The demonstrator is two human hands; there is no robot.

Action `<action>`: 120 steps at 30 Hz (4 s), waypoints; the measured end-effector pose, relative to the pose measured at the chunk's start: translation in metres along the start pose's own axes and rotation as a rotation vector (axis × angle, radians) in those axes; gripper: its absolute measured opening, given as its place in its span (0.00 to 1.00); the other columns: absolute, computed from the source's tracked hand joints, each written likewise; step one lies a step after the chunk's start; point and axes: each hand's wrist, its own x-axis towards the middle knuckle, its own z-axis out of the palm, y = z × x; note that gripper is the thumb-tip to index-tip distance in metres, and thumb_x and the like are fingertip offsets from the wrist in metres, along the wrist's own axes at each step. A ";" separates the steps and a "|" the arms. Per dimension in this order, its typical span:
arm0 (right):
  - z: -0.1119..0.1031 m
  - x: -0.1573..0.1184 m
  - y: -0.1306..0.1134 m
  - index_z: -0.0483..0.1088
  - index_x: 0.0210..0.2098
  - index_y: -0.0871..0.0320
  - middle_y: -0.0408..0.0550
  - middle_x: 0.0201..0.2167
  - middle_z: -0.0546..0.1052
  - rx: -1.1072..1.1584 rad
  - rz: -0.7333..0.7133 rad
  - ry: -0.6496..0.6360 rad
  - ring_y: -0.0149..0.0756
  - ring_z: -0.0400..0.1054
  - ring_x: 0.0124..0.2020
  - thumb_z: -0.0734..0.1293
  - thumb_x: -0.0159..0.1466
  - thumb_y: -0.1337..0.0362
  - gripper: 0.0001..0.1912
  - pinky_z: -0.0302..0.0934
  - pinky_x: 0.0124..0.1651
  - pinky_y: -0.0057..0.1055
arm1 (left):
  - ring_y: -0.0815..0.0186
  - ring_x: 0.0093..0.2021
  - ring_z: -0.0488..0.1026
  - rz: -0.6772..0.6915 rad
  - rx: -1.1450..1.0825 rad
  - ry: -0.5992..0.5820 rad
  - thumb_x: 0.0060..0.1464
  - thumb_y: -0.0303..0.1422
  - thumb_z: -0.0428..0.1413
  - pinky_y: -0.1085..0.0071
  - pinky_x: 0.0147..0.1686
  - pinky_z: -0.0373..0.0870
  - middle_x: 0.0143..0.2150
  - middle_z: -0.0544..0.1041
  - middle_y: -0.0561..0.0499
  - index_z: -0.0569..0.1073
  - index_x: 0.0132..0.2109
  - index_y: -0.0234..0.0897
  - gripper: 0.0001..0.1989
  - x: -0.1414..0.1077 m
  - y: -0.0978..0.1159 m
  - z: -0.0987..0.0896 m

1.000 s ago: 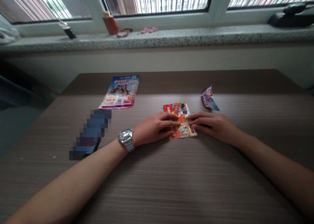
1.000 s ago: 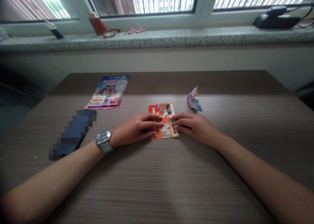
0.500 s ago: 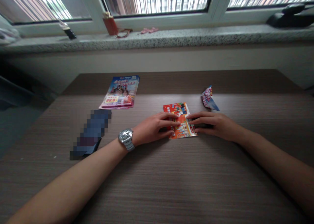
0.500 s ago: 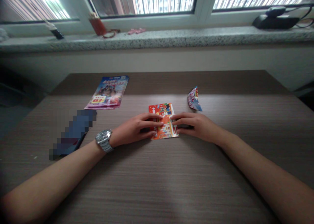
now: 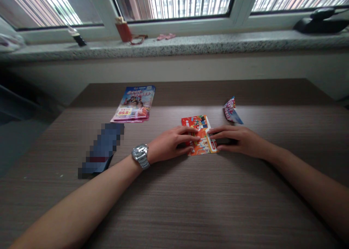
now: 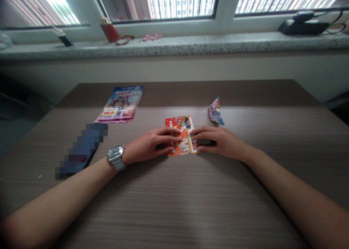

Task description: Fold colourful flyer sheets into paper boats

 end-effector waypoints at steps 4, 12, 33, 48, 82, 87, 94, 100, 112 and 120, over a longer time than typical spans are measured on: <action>0.004 0.004 -0.005 0.76 0.46 0.53 0.51 0.51 0.80 -0.011 0.042 0.082 0.40 0.76 0.51 0.67 0.68 0.63 0.08 0.70 0.55 0.36 | 0.58 0.60 0.71 -0.012 -0.002 -0.003 0.65 0.32 0.56 0.58 0.60 0.69 0.64 0.70 0.42 0.73 0.61 0.41 0.18 0.000 0.000 0.001; 0.005 0.005 -0.009 0.77 0.43 0.54 0.53 0.54 0.78 -0.044 0.022 0.080 0.42 0.76 0.51 0.70 0.66 0.63 0.06 0.71 0.52 0.37 | 0.57 0.60 0.71 -0.007 0.009 -0.005 0.65 0.31 0.56 0.58 0.60 0.68 0.63 0.70 0.42 0.72 0.61 0.42 0.18 0.000 0.001 0.000; 0.003 0.001 -0.006 0.76 0.50 0.52 0.56 0.55 0.75 -0.214 0.013 0.125 0.49 0.72 0.54 0.74 0.61 0.56 0.19 0.69 0.55 0.47 | 0.54 0.61 0.69 0.038 0.222 -0.010 0.65 0.28 0.52 0.54 0.61 0.69 0.62 0.70 0.40 0.69 0.63 0.37 0.20 -0.002 0.013 0.003; 0.006 0.004 -0.005 0.77 0.47 0.51 0.54 0.51 0.76 -0.190 0.030 0.147 0.44 0.72 0.52 0.66 0.68 0.63 0.10 0.69 0.53 0.43 | 0.52 0.58 0.68 0.039 0.284 -0.135 0.69 0.46 0.46 0.54 0.60 0.66 0.64 0.68 0.41 0.62 0.69 0.39 0.27 0.003 0.050 0.019; 0.015 0.018 -0.012 0.74 0.37 0.55 0.51 0.37 0.77 -0.354 0.130 0.213 0.43 0.73 0.40 0.64 0.70 0.64 0.07 0.68 0.44 0.40 | 0.52 0.69 0.57 0.041 0.198 -0.141 0.68 0.48 0.47 0.52 0.67 0.55 0.71 0.62 0.47 0.61 0.69 0.37 0.29 0.003 0.057 0.025; 0.013 0.024 -0.009 0.74 0.36 0.55 0.52 0.37 0.77 -0.378 0.159 0.242 0.43 0.73 0.40 0.64 0.70 0.64 0.08 0.67 0.45 0.39 | 0.52 0.69 0.58 0.042 0.192 -0.146 0.68 0.48 0.46 0.51 0.66 0.55 0.72 0.61 0.47 0.61 0.69 0.37 0.29 0.003 0.057 0.025; 0.011 0.038 0.003 0.74 0.36 0.58 0.52 0.38 0.77 -0.449 0.204 0.255 0.41 0.73 0.38 0.64 0.69 0.65 0.07 0.66 0.42 0.35 | 0.53 0.70 0.56 0.025 0.195 -0.161 0.68 0.49 0.46 0.52 0.67 0.54 0.72 0.60 0.48 0.59 0.70 0.38 0.30 0.002 0.058 0.023; 0.006 0.052 0.014 0.74 0.35 0.57 0.51 0.36 0.76 -0.519 0.245 0.269 0.40 0.72 0.34 0.64 0.68 0.66 0.07 0.64 0.38 0.34 | 0.53 0.70 0.55 0.028 0.202 -0.175 0.69 0.49 0.45 0.52 0.68 0.53 0.73 0.59 0.49 0.59 0.70 0.38 0.30 0.002 0.059 0.023; 0.005 0.057 0.016 0.73 0.35 0.58 0.51 0.36 0.74 -0.556 0.269 0.310 0.39 0.70 0.32 0.63 0.69 0.65 0.08 0.62 0.36 0.33 | 0.52 0.71 0.54 0.027 0.205 -0.172 0.67 0.50 0.47 0.53 0.69 0.51 0.73 0.57 0.47 0.57 0.71 0.38 0.33 0.000 0.057 0.025; 0.006 0.040 -0.001 0.73 0.37 0.57 0.49 0.37 0.73 -0.400 0.204 0.238 0.35 0.69 0.31 0.65 0.69 0.65 0.05 0.64 0.38 0.33 | 0.51 0.71 0.54 0.025 0.201 -0.176 0.66 0.52 0.48 0.52 0.69 0.51 0.73 0.57 0.45 0.58 0.70 0.37 0.34 0.001 0.059 0.024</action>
